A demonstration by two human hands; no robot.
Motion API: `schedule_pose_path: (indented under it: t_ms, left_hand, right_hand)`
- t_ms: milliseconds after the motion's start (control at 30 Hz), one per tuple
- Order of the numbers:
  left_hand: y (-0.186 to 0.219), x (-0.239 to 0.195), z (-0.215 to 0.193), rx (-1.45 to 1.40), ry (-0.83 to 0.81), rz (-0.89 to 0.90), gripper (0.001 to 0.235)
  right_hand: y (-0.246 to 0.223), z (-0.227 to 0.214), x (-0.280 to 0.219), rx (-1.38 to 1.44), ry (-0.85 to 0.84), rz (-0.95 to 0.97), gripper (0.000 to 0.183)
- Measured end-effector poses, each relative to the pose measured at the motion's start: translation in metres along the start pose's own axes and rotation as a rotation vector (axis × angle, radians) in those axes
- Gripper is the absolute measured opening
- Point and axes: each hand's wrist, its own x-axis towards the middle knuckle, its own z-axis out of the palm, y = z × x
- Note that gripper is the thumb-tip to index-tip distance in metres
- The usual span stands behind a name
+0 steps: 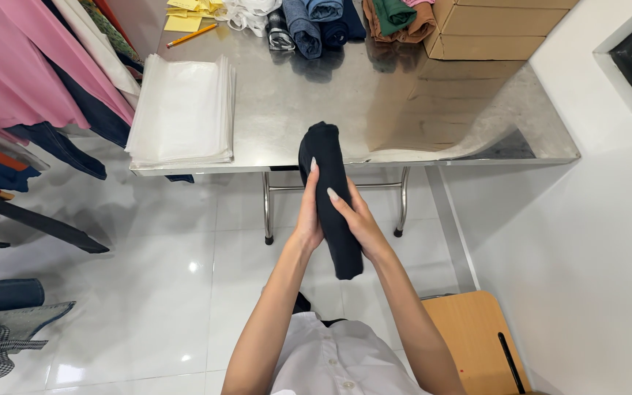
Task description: The person picks up folded garments from a metal table, unfolds them, and places them onto hangers. They then hang the clothes on a nearby clothing rack. The items handled include a pair of denim shorts, a pink top, a black t-shirt, and a pink t-shirt.
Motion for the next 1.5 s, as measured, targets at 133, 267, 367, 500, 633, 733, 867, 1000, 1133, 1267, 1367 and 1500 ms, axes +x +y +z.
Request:
schedule_pose_path:
  t_ms: [133,267,367,500,633,733,867,1000,1133,1267,1367,1500]
  left_hand:
    - [0.015,-0.035,0.017,0.105,0.014,-0.012,0.101]
    - [0.008,-0.022,0.005,0.154,0.016,-0.055,0.106]
    - [0.002,-0.011,-0.005,0.184,0.056,-0.058,0.103]
    - [-0.013,0.018,-0.02,0.113,0.162,0.042,0.094]
    - [-0.017,0.048,-0.049,-0.226,0.092,0.033,0.054]
    - [0.002,0.035,-0.05,-0.309,0.094,0.034,0.066]
    - [0.018,0.015,-0.037,-0.353,0.048,0.085,0.076]
    - [0.018,0.018,-0.045,-0.318,-0.015,0.065,0.086]
    - [0.029,-0.006,-0.039,-0.217,-0.011,0.061,0.093]
    - [0.043,-0.021,-0.035,-0.076,0.007,0.084,0.102]
    - [0.041,-0.013,-0.05,0.049,0.049,0.117,0.105]
    - [0.038,-0.007,-0.059,0.204,0.125,0.167,0.088]
  right_hand:
    - [0.004,-0.007,0.001,0.069,0.027,0.126,0.073]
    - [0.006,-0.011,0.005,-0.086,0.051,0.123,0.077]
    - [0.013,-0.014,0.003,-0.31,0.068,0.057,0.084]
    - [0.018,-0.019,0.001,-0.521,-0.066,-0.107,0.081]
    - [0.014,-0.034,0.007,-0.301,-0.06,-0.264,0.051]
    - [0.002,-0.038,0.005,-0.289,0.189,-0.043,0.068]
    - [0.004,-0.032,0.012,-0.097,0.052,0.083,0.057]
    - [0.005,-0.013,0.019,0.272,0.107,0.046,0.042]
    - [0.033,-0.022,0.038,0.367,0.144,0.142,0.042]
    - [0.059,-0.032,0.055,0.599,0.148,0.214,0.034]
    - [0.072,-0.04,0.064,0.739,0.181,0.249,0.029]
    - [0.055,-0.045,0.059,0.892,0.258,0.29,0.022]
